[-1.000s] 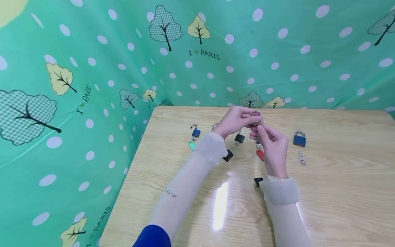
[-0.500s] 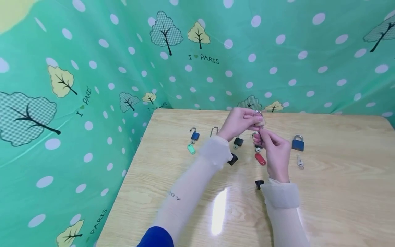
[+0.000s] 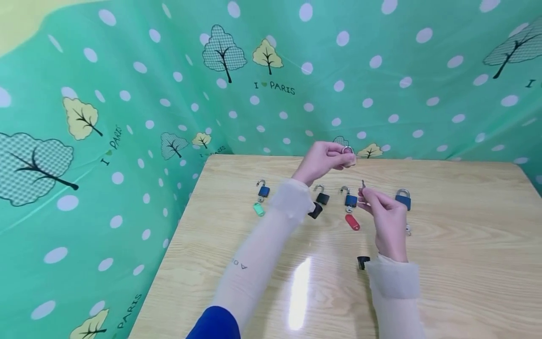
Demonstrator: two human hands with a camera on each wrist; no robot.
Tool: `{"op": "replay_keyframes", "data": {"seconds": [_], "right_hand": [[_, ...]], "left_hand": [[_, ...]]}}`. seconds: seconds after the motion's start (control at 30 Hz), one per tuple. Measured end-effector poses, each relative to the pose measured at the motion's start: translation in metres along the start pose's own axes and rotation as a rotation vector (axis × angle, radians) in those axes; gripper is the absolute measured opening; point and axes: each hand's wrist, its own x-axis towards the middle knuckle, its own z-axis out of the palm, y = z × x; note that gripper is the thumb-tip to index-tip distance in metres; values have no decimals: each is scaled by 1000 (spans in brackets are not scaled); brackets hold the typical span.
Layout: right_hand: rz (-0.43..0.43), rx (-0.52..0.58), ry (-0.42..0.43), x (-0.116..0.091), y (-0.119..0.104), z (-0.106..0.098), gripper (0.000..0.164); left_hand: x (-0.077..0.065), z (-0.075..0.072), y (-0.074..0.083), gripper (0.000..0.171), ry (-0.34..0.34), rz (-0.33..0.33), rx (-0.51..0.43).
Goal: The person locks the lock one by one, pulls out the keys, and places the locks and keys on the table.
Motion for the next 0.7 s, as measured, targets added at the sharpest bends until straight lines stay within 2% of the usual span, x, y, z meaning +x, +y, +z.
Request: {"op": "replay_keyframes", "data": {"seconds": [0.27,0.37,0.5,0.6,0.7], "right_hand": [[49,-96,23,2,5,-26,39],[53,-200,22,5,5,-36,40],[60,-269,-47,9,6,-51,43],[79,-255,-120,10,6,-62,46],[95,-325,-169,11,7,-71,49]], "left_hand": [[12,23,-20,16,-22,-19,72],[17,29,-27,12,-26,-18,117],[24,41,-40,9,-8,-4,176],[32,53,-53,10,-4,-16,176],[40,65,-64,10,-10,-43,167]]}}
